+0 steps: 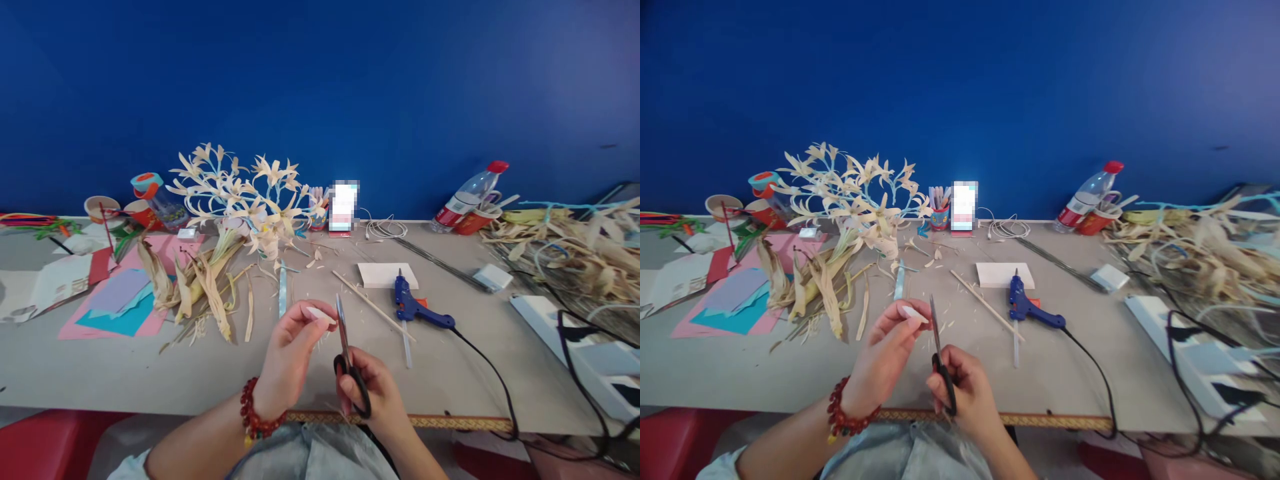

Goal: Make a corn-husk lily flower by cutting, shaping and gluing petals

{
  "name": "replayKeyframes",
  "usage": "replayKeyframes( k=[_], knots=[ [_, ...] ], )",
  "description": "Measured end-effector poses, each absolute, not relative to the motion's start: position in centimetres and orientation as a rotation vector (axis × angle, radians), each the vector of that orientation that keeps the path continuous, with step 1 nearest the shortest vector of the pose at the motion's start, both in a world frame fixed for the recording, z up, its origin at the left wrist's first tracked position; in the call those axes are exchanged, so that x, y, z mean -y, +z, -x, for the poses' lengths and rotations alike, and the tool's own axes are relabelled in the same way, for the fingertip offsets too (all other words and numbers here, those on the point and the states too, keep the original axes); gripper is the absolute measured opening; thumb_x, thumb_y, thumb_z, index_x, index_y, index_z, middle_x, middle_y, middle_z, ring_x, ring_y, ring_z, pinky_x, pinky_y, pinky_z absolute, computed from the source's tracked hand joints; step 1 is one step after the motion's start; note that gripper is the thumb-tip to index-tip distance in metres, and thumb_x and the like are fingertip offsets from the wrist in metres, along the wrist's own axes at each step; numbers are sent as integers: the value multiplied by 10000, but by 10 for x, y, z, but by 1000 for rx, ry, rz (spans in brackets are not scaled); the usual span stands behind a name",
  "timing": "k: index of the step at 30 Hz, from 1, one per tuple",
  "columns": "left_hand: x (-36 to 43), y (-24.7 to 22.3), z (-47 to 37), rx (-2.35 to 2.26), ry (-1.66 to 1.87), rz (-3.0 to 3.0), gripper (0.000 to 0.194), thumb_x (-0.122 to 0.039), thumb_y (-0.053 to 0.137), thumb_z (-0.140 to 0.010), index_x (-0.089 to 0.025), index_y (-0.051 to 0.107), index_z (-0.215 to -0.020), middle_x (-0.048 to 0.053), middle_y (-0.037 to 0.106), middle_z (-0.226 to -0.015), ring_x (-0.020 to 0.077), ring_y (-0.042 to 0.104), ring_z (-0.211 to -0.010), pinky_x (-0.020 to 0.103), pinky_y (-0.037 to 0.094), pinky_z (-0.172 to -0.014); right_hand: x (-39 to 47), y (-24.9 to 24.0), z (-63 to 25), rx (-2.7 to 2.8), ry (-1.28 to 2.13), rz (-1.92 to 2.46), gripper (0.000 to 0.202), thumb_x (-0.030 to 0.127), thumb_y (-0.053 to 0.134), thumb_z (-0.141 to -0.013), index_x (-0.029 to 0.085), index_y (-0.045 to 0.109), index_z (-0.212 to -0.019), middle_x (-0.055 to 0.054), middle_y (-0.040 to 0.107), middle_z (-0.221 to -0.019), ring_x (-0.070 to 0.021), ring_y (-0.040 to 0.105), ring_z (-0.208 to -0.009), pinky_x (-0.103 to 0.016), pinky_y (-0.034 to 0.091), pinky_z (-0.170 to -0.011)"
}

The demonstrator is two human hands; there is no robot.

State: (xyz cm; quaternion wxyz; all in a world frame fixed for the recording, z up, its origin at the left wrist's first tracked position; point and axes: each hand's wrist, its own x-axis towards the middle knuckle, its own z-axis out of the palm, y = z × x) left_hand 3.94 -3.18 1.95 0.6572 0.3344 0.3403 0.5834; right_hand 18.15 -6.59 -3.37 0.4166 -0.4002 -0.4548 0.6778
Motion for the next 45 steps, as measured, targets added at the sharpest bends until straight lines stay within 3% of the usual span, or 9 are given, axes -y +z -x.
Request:
replayKeyframes(
  k=[5, 12, 35, 45],
  knots=[
    [25, 25, -25, -787, 1164, -933, 86, -162, 647, -841, -171, 612, -763, 17, 626, -911, 132, 543, -841, 245, 409, -794, 63, -24, -200, 1273, 1756, 1011, 582, 699, 729, -652, 199, 435, -700, 47, 482, -575, -72, 445, -441, -190, 343, -442],
    [21, 26, -18, -847, 1066, -1055, 112, -188, 662, -821, -167, 581, -747, 14, 594, -868, 120, 486, -768, 221, 374, -684, 64, -22, -208, 1303, 1818, 1042, 597, 687, 753, -630, 203, 410, -696, 55, 475, -574, -66, 405, -462, -183, 310, -448],
    [19, 34, -18, -819, 1030, -1108, 146, -201, 663, -789, -163, 557, -696, 22, 541, -801, 135, 467, -751, 233, 387, -716, 65, -25, -205, 1272, 1818, 1126, 621, 697, 771, -589, 209, 393, -661, 81, 447, -513, -54, 385, -420, -173, 279, -410],
    [17, 33, -16, -798, 1021, -1115, 198, -263, 696, -785, -164, 552, -694, 26, 561, -818, 141, 483, -747, 249, 391, -713, 64, -23, -205, 1280, 1827, 1149, 579, 650, 769, -632, 216, 386, -652, 86, 457, -476, -55, 390, -396, -176, 267, -398]
  ],
)
